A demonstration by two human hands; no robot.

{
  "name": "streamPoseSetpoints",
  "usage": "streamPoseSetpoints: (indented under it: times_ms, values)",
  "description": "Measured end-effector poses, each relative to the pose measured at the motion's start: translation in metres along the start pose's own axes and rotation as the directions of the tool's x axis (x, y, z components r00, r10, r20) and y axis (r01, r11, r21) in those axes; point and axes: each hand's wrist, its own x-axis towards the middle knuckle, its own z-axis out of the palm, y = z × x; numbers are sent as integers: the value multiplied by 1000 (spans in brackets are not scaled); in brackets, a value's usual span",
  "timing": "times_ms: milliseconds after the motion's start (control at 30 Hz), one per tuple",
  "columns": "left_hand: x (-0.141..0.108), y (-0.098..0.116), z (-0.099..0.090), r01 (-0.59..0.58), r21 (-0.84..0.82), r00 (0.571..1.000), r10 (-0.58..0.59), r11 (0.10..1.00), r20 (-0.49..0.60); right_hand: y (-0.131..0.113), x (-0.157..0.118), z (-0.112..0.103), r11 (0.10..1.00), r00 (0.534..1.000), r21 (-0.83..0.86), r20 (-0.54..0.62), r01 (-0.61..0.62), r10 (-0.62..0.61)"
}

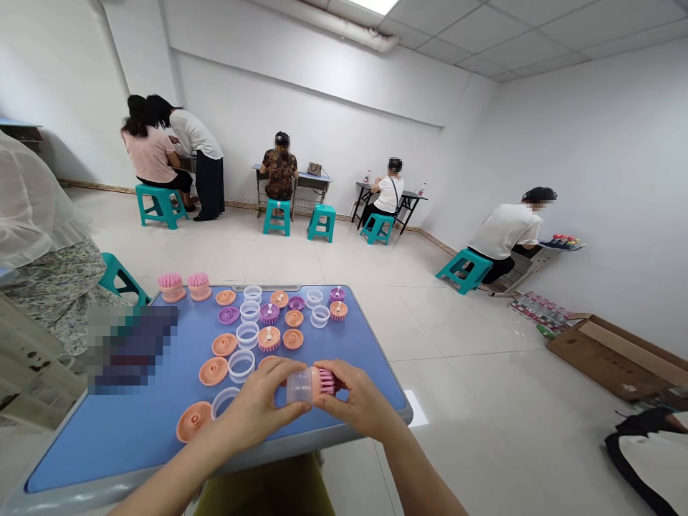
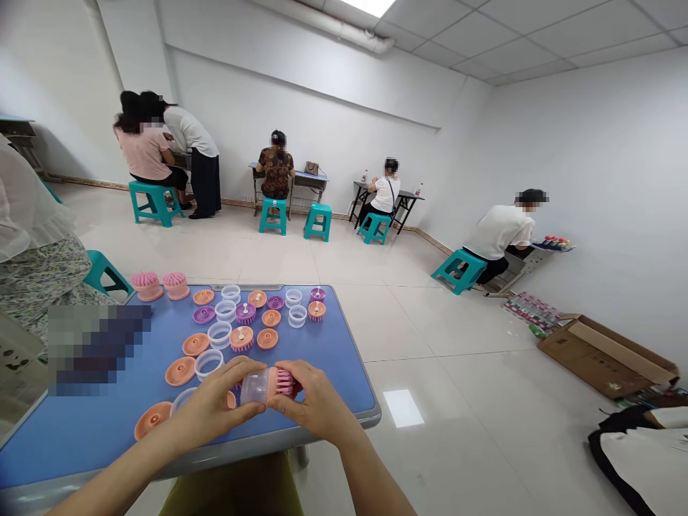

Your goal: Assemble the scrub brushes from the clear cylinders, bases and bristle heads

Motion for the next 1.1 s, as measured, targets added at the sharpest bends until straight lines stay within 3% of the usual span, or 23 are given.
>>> streamPoseSetpoints:
  times_ms: [167, 333, 500, 567, 667, 900, 1000, 1100]
  values:
    - [3, 9, -7, 167, -67, 981, -159, 984, 110, -2, -1, 0, 993, 996, 70, -7, 94, -94]
    - [4, 8, -6, 237, -132, 960, -211, 963, 182, -3, -1, 2, 991, 993, 65, -13, 116, -115]
    - [1, 7, -3, 132, -78, 987, -124, 988, 101, 1, 1, 5, 999, 1000, 35, -12, -7, 8]
    - [1, 5, -3, 83, -65, 995, -78, 994, 68, 4, 2, 6, 993, 998, 97, 4, -70, 70]
    - [3, 3, -2, 108, -61, 994, -105, 992, 43, 7, 2, 7, 961, 987, 226, 55, -159, 151]
    - [4, 1, -4, 171, -90, 985, -174, 981, -17, 6, -1, 6, 928, 994, 357, 36, -111, 105]
    - [3, -1, -3, 130, -80, 991, -131, 988, -17, 8, -1, 10, 931, 997, 356, 10, -77, 79]
    - [2, -2, -2, 71, -74, 997, -72, 995, -20, 13, 0, 13, 904, 989, 403, 51, -145, 136]
